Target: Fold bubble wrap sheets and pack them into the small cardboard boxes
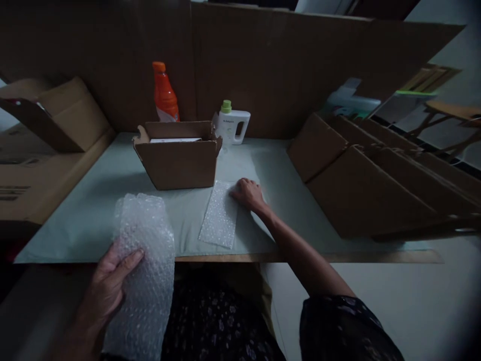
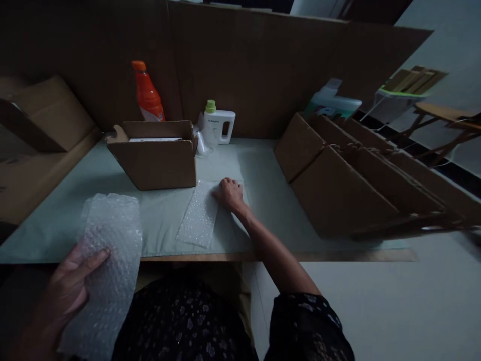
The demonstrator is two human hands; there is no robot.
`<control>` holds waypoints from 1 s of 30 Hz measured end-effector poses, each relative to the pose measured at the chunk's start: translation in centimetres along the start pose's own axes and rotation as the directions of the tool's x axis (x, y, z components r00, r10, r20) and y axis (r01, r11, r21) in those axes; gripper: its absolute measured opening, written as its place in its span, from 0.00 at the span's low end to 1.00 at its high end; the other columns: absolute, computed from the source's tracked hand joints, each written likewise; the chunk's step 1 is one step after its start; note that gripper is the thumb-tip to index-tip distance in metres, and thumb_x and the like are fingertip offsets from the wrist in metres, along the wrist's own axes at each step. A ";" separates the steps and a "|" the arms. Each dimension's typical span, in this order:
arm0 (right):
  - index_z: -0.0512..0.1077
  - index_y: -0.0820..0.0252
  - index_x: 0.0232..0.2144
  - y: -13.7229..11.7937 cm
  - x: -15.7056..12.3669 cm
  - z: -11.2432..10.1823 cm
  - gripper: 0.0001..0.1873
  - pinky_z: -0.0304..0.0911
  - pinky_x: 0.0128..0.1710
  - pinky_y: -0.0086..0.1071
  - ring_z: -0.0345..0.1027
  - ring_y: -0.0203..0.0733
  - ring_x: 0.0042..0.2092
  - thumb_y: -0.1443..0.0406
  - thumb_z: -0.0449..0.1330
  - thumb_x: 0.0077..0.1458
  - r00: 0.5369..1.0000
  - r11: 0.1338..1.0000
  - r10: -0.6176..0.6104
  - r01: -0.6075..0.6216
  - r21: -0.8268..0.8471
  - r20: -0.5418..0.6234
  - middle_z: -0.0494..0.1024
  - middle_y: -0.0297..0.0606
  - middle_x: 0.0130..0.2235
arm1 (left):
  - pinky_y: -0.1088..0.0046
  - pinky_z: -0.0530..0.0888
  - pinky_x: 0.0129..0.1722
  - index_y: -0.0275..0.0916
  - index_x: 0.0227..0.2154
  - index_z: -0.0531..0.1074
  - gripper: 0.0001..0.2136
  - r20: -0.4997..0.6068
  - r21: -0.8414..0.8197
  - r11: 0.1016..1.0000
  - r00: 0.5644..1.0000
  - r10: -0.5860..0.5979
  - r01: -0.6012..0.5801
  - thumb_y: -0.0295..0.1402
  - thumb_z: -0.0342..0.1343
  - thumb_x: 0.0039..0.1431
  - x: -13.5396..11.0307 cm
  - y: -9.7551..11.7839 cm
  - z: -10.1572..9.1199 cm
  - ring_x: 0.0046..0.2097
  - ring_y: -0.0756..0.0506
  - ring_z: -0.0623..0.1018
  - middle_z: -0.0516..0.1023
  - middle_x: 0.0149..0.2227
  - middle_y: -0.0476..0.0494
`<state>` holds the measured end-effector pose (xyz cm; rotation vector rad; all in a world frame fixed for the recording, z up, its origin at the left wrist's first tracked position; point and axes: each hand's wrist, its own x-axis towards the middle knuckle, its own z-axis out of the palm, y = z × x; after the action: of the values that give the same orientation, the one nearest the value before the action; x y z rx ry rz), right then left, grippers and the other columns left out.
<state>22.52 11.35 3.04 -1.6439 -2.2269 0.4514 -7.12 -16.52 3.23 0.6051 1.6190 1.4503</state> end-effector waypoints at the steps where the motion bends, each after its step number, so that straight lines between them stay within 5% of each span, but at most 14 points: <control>1: 0.76 0.64 0.37 -0.2 -0.3 0.3 0.08 0.61 0.56 0.49 0.70 0.58 0.56 0.66 0.66 0.53 1.000 1.000 -0.021 0.021 0.014 -0.002 0.80 0.54 0.51 | 0.65 0.83 0.38 0.46 0.50 0.77 0.26 0.017 0.026 0.999 1.000 0.026 -0.027 0.45 0.70 0.46 -0.1 -0.2 0.0 0.40 0.39 0.84 0.85 0.43 0.47; 6: 0.70 0.59 0.33 1.2 -2.8 -1.7 0.06 0.68 0.36 0.32 0.75 0.40 0.34 0.63 0.57 0.61 0.997 0.980 -0.081 0.082 0.179 -0.012 0.81 0.39 0.33 | 0.66 0.82 0.43 0.42 0.54 0.74 0.24 0.274 0.163 0.969 0.952 0.134 -0.183 0.45 0.64 0.56 -0.1 0.8 3.7 0.43 0.41 0.83 0.84 0.44 0.43; 11: 0.69 0.54 0.33 5.0 -8.5 -9.8 0.15 0.68 0.30 0.35 0.73 0.41 0.30 0.52 0.66 0.55 0.982 0.833 -0.029 0.128 0.538 -0.189 0.77 0.36 0.29 | 0.69 0.80 0.40 0.40 0.56 0.72 0.23 0.580 0.136 0.961 0.806 0.119 -0.240 0.40 0.59 0.59 1.2 3.3 11.2 0.42 0.43 0.81 0.82 0.45 0.41; 16: 0.78 0.44 0.45 8.3 -15.6 -17.0 0.18 0.66 0.25 0.38 0.69 0.43 0.29 0.49 0.68 0.53 0.909 0.876 0.229 -0.037 0.481 -0.347 0.77 0.35 0.33 | 0.74 0.75 0.39 0.36 0.56 0.71 0.24 0.755 0.073 0.963 0.645 0.117 -0.261 0.36 0.60 0.56 5.7 4.4 20.4 0.37 0.48 0.77 0.79 0.39 0.45; 18: 0.78 0.42 0.46 9.5 -17.1 -17.8 0.19 0.68 0.27 0.39 0.70 0.43 0.30 0.49 0.68 0.53 0.886 0.882 0.280 -0.085 0.464 -0.370 0.77 0.34 0.34 | 0.74 0.74 0.38 0.36 0.59 0.68 0.27 0.722 0.112 0.960 0.685 0.099 -0.256 0.34 0.60 0.54 8.5 4.0 24.4 0.35 0.49 0.75 0.77 0.38 0.47; 20: 0.78 0.45 0.46 10.9 -17.4 -17.5 0.20 0.69 0.29 0.39 0.71 0.43 0.32 0.49 0.69 0.52 0.884 0.875 0.293 -0.094 0.475 -0.365 0.78 0.35 0.35 | 0.73 0.73 0.38 0.35 0.62 0.65 0.32 0.622 0.212 0.946 0.780 0.064 -0.246 0.30 0.59 0.52 11.2 3.3 27.9 0.35 0.49 0.75 0.77 0.39 0.46; 23: 0.78 0.49 0.46 12.8 -16.6 -15.8 0.21 0.69 0.32 0.39 0.72 0.44 0.34 0.50 0.69 0.51 0.876 0.842 0.323 -0.093 0.532 -0.358 0.79 0.36 0.36 | 0.71 0.73 0.37 0.30 0.68 0.53 0.42 0.482 0.339 0.915 0.876 0.032 -0.220 0.29 0.61 0.49 14.1 2.1 30.7 0.36 0.47 0.76 0.77 0.45 0.37; 26: 0.77 0.45 0.48 14.2 -15.3 -13.9 0.19 0.70 0.37 0.41 0.73 0.45 0.38 0.54 0.69 0.54 0.854 0.806 0.344 -0.055 0.589 -0.391 0.80 0.36 0.38 | 0.69 0.75 0.37 0.32 0.71 0.44 0.47 0.432 0.383 0.891 0.900 0.061 -0.244 0.32 0.62 0.51 14.4 1.2 29.6 0.41 0.43 0.78 0.71 0.56 0.28; 30: 0.77 0.50 0.48 14.3 -14.3 -12.4 0.19 0.72 0.38 0.35 0.75 0.41 0.39 0.58 0.70 0.54 0.837 0.783 0.349 -0.013 0.621 -0.421 0.80 0.36 0.38 | 0.62 0.79 0.42 0.35 0.67 0.57 0.36 0.421 0.475 0.760 0.873 0.246 -0.444 0.33 0.58 0.54 11.1 0.8 25.0 0.54 0.36 0.76 0.63 0.64 0.26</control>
<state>44.13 2.34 6.64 -1.4139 -1.3308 0.6014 7.98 6.28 1.98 1.4891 1.7036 1.0113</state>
